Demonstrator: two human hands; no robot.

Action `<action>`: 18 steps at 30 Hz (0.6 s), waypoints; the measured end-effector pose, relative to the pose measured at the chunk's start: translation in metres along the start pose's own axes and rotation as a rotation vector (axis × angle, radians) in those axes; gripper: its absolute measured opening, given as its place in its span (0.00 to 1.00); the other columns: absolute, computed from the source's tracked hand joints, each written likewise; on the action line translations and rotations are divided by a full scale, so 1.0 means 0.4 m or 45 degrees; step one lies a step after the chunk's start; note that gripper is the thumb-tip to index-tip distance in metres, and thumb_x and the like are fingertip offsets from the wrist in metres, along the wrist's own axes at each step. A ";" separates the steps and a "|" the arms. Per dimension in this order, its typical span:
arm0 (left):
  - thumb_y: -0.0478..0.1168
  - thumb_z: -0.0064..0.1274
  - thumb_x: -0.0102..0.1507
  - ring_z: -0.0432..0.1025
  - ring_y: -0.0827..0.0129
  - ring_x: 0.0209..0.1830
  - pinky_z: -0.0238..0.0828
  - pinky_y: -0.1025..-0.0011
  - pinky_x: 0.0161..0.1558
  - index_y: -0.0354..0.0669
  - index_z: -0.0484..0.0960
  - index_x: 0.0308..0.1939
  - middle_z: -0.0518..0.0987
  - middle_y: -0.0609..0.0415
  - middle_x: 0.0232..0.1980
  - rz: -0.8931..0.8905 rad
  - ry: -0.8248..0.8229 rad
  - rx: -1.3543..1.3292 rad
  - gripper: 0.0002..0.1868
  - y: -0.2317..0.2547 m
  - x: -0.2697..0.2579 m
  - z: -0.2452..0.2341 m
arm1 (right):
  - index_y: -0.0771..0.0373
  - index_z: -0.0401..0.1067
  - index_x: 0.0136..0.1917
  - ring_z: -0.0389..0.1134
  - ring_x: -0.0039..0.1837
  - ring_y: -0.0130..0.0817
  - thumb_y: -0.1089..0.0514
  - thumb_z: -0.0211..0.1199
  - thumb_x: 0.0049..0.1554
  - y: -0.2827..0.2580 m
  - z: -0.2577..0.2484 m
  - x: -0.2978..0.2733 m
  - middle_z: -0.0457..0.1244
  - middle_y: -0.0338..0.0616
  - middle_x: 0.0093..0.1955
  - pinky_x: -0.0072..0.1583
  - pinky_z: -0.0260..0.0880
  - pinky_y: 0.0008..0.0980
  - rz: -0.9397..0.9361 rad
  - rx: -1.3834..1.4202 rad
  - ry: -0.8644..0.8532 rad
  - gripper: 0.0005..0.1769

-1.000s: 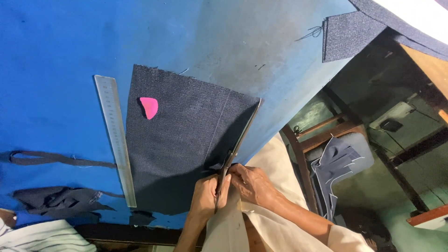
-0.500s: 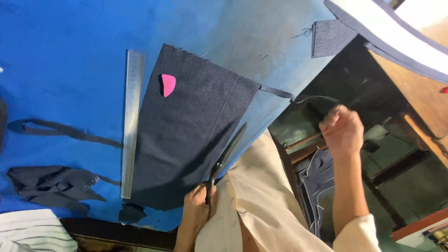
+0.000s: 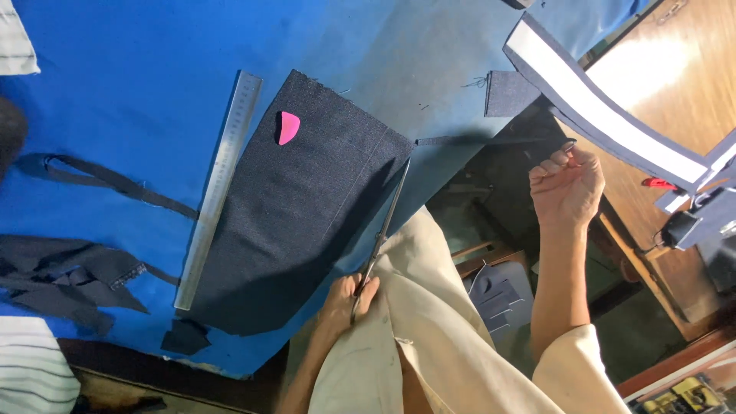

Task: The person measures and marks a dark fabric piece on a blue table using a metal ruler and pink chalk, then cuts along the marked lines with shears. The person repeats the measuring and cutting process on a second fabric piece, handling the cut pieces and scraps on the table.

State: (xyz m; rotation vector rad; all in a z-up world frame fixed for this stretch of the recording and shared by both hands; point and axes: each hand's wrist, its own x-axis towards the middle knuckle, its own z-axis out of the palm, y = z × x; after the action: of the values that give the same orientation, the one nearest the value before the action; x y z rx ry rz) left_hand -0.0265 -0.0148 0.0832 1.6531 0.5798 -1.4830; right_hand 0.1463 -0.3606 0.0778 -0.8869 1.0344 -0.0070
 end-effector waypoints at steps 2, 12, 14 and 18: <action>0.56 0.46 0.68 0.69 0.67 0.27 0.62 0.65 0.35 0.46 0.70 0.23 0.73 0.56 0.24 0.263 0.168 0.083 0.24 -0.098 0.068 0.090 | 0.59 0.73 0.40 0.65 0.34 0.25 0.59 0.57 0.59 -0.006 0.003 0.024 0.63 0.35 0.33 0.43 0.69 0.24 0.017 -0.009 -0.018 0.07; 0.46 0.49 0.65 0.52 0.78 0.22 0.45 0.70 0.28 0.51 0.56 0.19 0.57 0.64 0.20 0.088 0.093 -0.480 0.23 0.160 0.009 0.050 | 0.57 0.72 0.42 0.65 0.35 0.24 0.59 0.56 0.60 -0.018 -0.024 0.111 0.63 0.33 0.33 0.43 0.68 0.25 0.211 -0.140 0.043 0.06; 0.46 0.50 0.66 0.51 0.79 0.23 0.45 0.70 0.28 0.51 0.54 0.20 0.55 0.64 0.20 0.062 0.125 -0.441 0.24 0.132 0.042 0.089 | 0.57 0.72 0.41 0.64 0.35 0.24 0.58 0.57 0.60 -0.016 -0.025 0.114 0.62 0.33 0.33 0.43 0.68 0.25 0.223 -0.200 0.026 0.07; 0.47 0.48 0.68 0.53 0.76 0.21 0.47 0.66 0.26 0.48 0.56 0.19 0.56 0.62 0.19 0.333 0.264 -0.336 0.26 0.072 0.082 0.146 | 0.57 0.73 0.39 0.67 0.37 0.24 0.56 0.57 0.62 -0.007 -0.028 0.118 0.62 0.33 0.34 0.45 0.72 0.25 0.254 -0.303 -0.122 0.10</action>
State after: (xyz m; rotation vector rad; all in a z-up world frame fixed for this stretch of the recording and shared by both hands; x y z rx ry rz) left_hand -0.0316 -0.0842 0.0614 1.6133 0.6162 -1.0093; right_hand 0.1649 -0.3882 0.0423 -0.9853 1.0433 0.3293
